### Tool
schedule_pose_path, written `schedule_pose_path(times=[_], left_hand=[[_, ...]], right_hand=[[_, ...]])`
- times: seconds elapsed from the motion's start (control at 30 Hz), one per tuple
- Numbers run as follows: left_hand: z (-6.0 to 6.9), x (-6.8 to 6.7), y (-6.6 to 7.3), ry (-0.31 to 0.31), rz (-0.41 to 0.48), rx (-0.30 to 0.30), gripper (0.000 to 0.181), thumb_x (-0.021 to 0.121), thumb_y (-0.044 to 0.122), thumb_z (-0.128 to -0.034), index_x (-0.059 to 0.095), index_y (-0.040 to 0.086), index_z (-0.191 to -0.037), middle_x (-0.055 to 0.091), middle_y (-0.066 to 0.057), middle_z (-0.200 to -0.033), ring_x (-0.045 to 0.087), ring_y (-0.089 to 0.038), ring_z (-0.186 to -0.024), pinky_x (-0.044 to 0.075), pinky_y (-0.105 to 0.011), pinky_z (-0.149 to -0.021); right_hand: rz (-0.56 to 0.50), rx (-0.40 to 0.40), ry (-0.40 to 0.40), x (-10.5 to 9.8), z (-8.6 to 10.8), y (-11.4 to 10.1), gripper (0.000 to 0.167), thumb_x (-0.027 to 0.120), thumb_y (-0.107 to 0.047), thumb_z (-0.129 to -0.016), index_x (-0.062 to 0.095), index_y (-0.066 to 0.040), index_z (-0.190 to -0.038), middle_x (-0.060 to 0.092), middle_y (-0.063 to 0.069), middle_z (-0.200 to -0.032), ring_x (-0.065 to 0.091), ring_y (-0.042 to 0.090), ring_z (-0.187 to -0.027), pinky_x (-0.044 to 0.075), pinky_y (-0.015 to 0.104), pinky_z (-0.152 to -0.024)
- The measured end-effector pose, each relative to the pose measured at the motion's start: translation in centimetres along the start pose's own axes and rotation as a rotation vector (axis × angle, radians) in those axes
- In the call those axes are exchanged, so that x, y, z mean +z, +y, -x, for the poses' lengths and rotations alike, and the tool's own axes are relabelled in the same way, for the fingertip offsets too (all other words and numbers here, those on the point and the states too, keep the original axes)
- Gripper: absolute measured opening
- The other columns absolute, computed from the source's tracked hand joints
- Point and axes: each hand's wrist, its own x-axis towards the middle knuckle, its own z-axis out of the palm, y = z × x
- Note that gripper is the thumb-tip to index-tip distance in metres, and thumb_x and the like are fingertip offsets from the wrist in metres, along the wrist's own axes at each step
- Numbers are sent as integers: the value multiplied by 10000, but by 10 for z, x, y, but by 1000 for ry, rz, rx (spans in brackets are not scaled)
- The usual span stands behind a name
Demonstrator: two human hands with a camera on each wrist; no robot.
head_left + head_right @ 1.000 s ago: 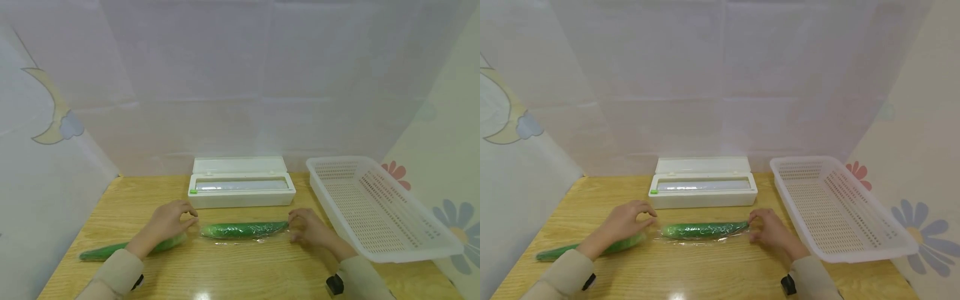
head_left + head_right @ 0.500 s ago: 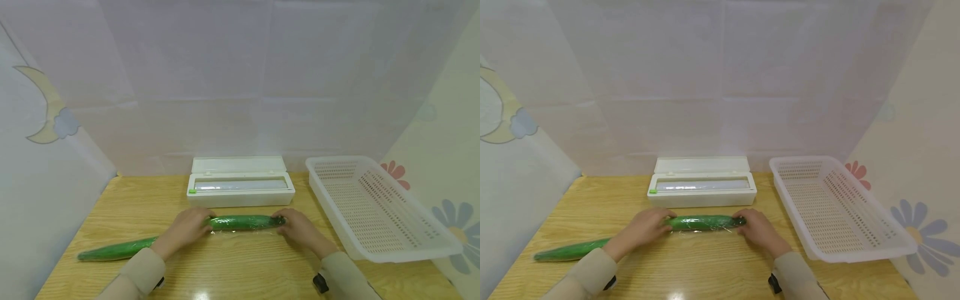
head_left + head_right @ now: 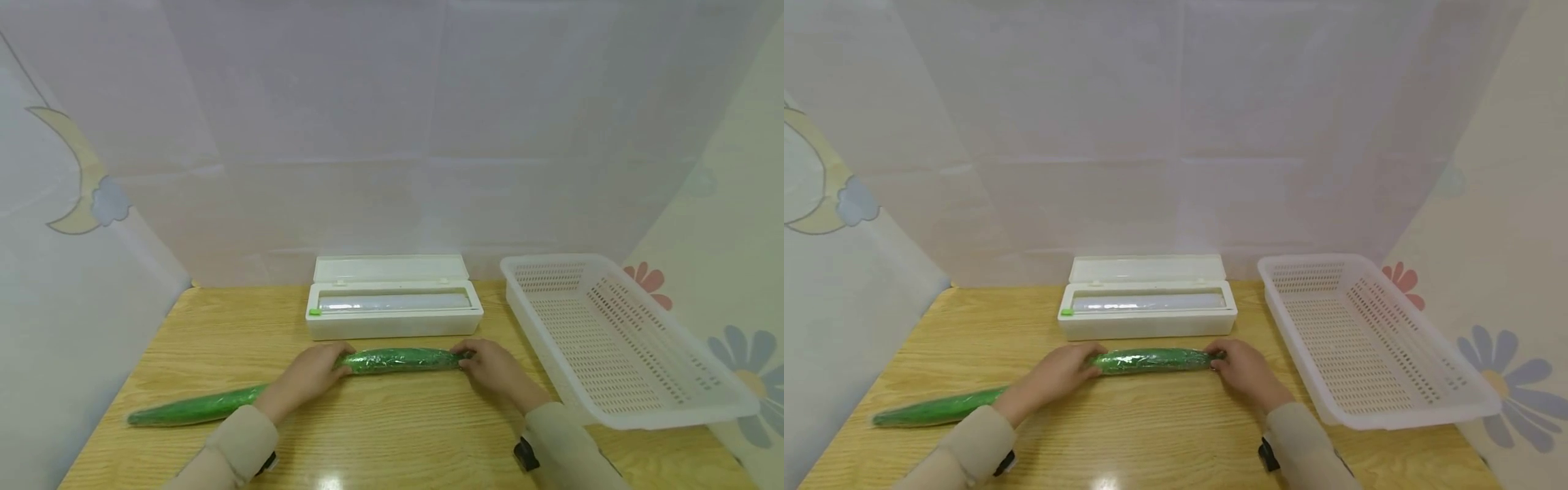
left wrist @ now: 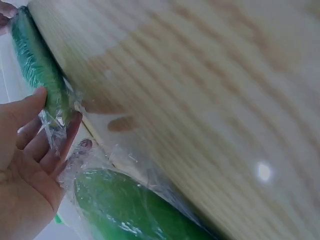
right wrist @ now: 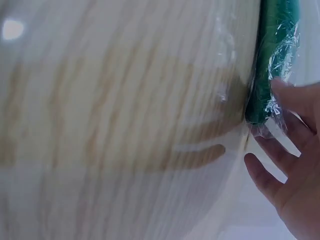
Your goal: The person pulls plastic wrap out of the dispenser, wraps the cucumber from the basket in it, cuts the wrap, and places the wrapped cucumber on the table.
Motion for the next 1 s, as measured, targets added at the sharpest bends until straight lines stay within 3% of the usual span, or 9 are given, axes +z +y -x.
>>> schedule_pose_path(times=[0.17,0.3,0.43,0.57,0.73,1.0], left_hand=[[1,1,-1,36,-32,17,419,778,205,-862,657,71,-1240,661,-79,-1196,633,-286,-1075,506,-481,-940],[1,1,-4,58,-32,26,472,821,143,-805,664,70,-1244,623,-43,-1142,617,-248,-1016,525,-449,-900],[0,1,-7,83,-5,2,427,795,118,-825,678,76,-1233,653,-92,-1181,635,-281,-1047,519,-463,-922],[0,1,-10,104,27,-19,380,771,131,-852,688,76,-1219,685,-92,-1159,662,-262,-1010,535,-441,-897],[2,0,-11,115,21,19,358,759,130,-856,702,61,-1203,713,-81,-1088,673,-230,-950,555,-408,-847],[6,-1,-8,94,9,32,341,743,166,-865,711,55,-1186,710,1,-964,667,-168,-893,562,-367,-818]], right_hand=[[-11,19,-5,1,-1,-3,274,794,-99,-835,719,-122,-1098,693,51,-1104,629,301,-1054,507,502,-905],[1,6,18,3,-5,-1,214,784,-75,-839,724,-114,-1040,685,25,-1047,632,267,-989,521,463,-869],[-3,-9,35,3,-6,2,180,760,-62,-857,740,-104,-1031,681,8,-1013,642,239,-948,532,448,-841],[23,-39,27,1,-6,3,196,723,-58,-891,743,-83,-1085,692,46,-1068,650,288,-1024,523,482,-890],[60,-49,-9,-1,-6,1,266,756,-69,-864,730,-55,-1129,684,110,-1146,629,341,-1087,499,513,-931],[102,-97,-23,-4,-6,0,269,742,-25,-857,724,-15,-1125,684,81,-1047,651,297,-989,524,487,-878]])
